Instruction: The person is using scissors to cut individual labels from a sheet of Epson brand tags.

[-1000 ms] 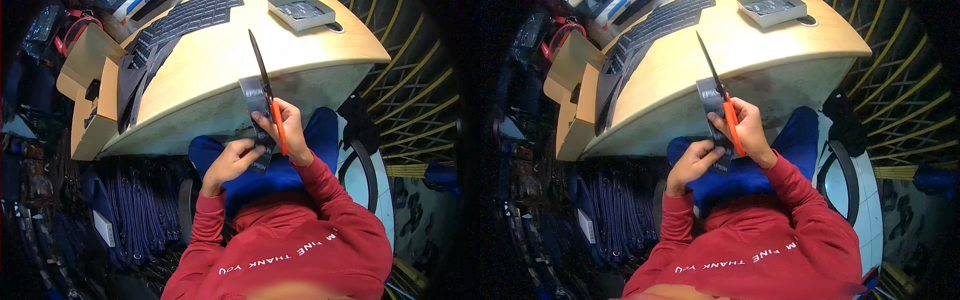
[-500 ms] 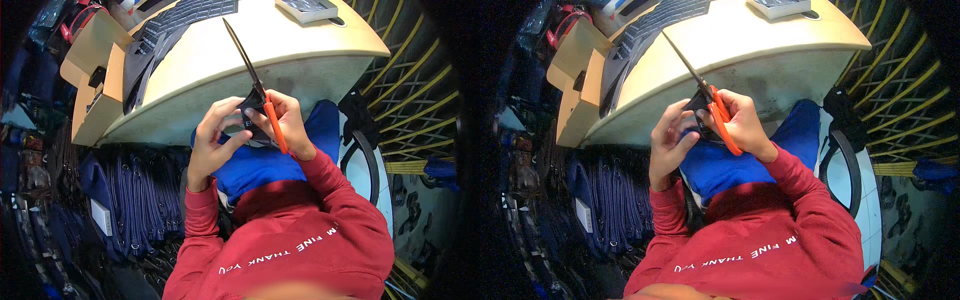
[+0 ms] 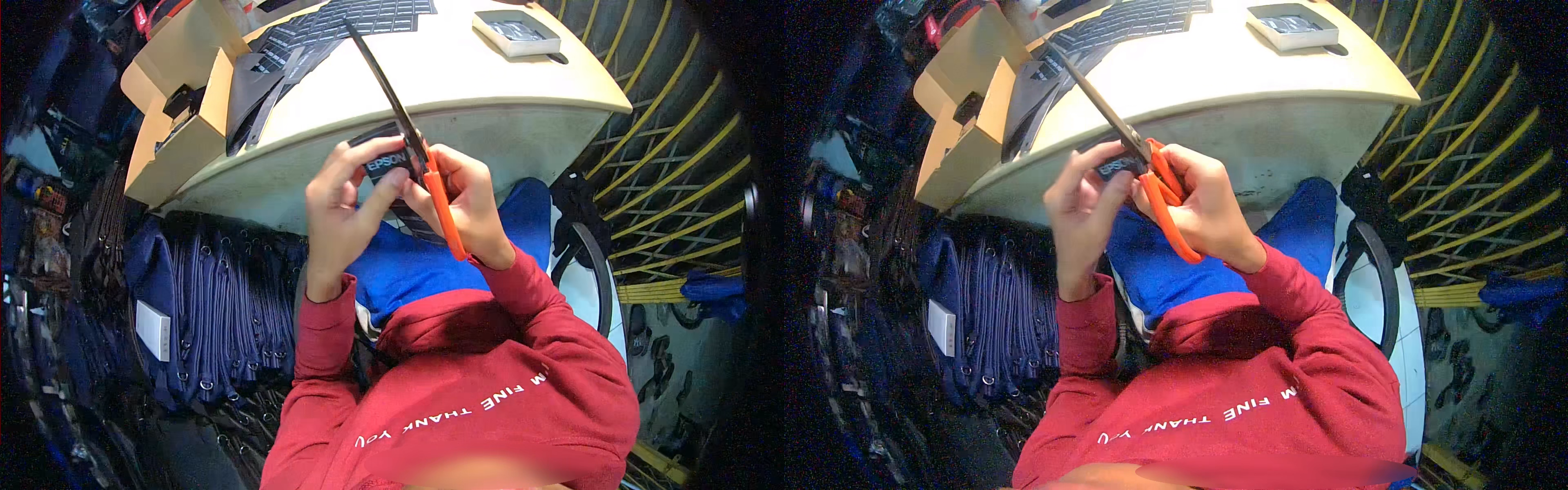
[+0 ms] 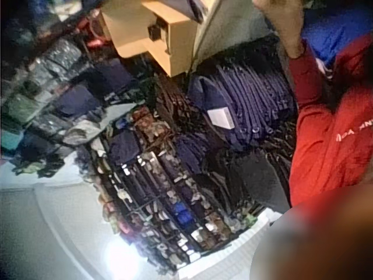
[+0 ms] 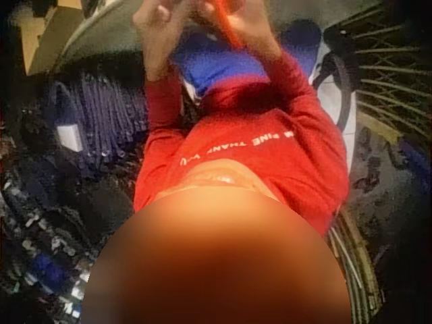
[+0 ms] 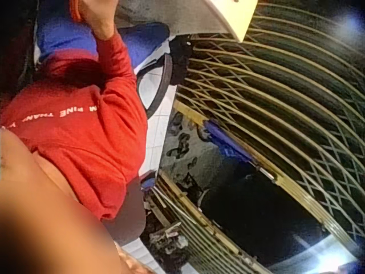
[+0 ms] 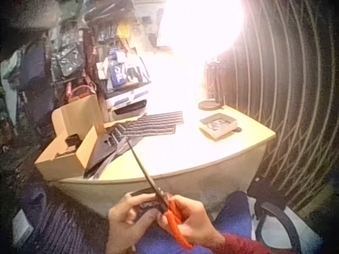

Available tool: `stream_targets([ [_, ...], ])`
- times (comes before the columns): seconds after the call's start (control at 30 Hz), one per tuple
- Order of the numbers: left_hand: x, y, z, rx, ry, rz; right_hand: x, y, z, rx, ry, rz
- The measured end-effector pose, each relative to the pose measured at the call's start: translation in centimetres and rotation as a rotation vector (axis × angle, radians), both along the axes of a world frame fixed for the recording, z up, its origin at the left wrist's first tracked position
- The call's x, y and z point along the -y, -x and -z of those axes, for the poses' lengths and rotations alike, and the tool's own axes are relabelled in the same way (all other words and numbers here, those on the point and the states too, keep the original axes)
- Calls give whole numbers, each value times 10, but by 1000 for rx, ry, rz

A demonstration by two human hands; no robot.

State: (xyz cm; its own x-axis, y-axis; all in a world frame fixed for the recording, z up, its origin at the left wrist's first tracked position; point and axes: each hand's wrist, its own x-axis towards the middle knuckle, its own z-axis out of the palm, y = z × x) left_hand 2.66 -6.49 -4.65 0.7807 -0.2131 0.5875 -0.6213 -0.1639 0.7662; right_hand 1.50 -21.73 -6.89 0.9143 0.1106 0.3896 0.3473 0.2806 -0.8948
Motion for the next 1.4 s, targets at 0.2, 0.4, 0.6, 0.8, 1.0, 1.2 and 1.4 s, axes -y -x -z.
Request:
stream_targets([
  [0.2, -25, 12, -22, -9, 254, 45, 4, 18, -5, 14, 163, -91],
  [0.4, -46, 24, -35, 42, 273, 77, 27, 33, 3, 100, 407, -148],
  [0.6, -56, 32, -42, -19, 271, 72, 44, 42, 1, 116, 474, -87],
  [0.8, -70, 37, -44, -54, 106, 33, 73, 46, -27, 18, 657, -401],
  [1.0, -75, 41, -44, -135, 5, 186, 84, 50, -58, 69, 941, -520],
  [1.2, -69, 45, -47, -161, -77, 299, 78, 53, -75, -18, 982, -606],
  [1.4, -64, 43, -40, -237, -41, 372, 73, 45, -70, 95, 1035, -645],
])
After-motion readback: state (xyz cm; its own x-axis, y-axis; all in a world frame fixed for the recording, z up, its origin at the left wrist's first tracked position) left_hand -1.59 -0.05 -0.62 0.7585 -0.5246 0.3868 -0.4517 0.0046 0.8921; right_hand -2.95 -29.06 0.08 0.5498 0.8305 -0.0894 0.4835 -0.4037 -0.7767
